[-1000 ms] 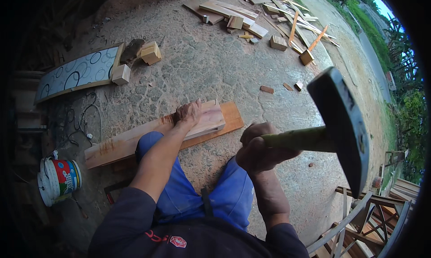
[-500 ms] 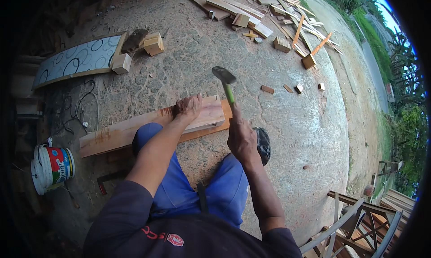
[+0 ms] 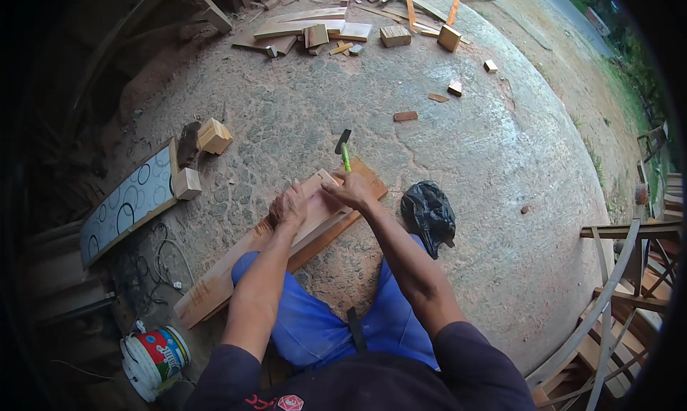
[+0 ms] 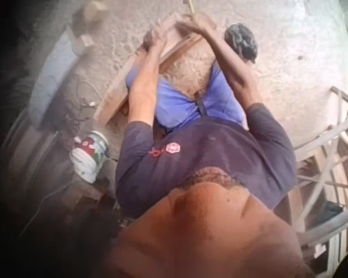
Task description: The person assembles a wooden box by holding wood panels together and hammering nails into the joints.
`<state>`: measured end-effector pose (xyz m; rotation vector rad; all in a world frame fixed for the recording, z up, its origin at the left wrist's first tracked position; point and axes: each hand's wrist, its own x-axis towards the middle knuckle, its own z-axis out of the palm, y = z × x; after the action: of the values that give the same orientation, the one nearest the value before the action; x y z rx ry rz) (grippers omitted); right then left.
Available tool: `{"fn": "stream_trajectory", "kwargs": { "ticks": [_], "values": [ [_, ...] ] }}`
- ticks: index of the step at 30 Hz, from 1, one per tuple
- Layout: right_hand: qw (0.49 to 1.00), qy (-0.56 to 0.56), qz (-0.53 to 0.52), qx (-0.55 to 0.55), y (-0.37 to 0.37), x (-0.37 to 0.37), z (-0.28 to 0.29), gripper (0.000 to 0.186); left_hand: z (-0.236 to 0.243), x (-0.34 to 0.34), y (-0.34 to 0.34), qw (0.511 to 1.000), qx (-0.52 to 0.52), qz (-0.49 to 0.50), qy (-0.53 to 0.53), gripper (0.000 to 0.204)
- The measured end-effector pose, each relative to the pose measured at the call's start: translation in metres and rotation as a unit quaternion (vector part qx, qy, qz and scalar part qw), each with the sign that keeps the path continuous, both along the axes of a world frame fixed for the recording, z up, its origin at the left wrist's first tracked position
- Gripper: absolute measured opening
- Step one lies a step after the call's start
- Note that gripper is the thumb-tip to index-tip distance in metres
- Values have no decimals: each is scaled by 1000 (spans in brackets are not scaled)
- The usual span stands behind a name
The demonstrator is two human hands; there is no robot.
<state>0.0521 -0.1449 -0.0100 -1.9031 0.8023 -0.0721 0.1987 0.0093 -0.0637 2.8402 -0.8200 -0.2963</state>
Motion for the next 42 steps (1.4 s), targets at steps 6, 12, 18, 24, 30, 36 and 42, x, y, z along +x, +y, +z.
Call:
{"fn": "stream_trajectory", "kwargs": {
  "ticks": [6, 12, 18, 24, 30, 36, 42],
  "values": [
    [987, -16, -37, 153, -11, -2, -48, 55, 49, -34, -21, 998, 30, 43, 44, 71],
    [989, -26, -61, 129, -2, 2, -50, 51, 54, -33, -17, 996, 47, 62, 37, 74],
    [997, -38, -29, 67, -5, -1, -46, 49, 49, -28, -21, 996, 58, 61, 33, 71],
    [973, -183, 10, -144, 12, -53, 31, 67, 10, -6, 7, 999, 16, -6, -48, 59],
    [962, -142, 64, -223, 27, -108, 56, 66, 21, -22, -13, 999, -41, 17, -1, 56],
    [898, -283, 41, -334, 43, -86, 198, 70, -16, -6, 8, 999, -34, 30, -19, 56],
    [890, -307, 1, -337, 34, -104, 121, 52, 17, -24, -15, 996, -88, 28, 0, 54]
  ]
}}
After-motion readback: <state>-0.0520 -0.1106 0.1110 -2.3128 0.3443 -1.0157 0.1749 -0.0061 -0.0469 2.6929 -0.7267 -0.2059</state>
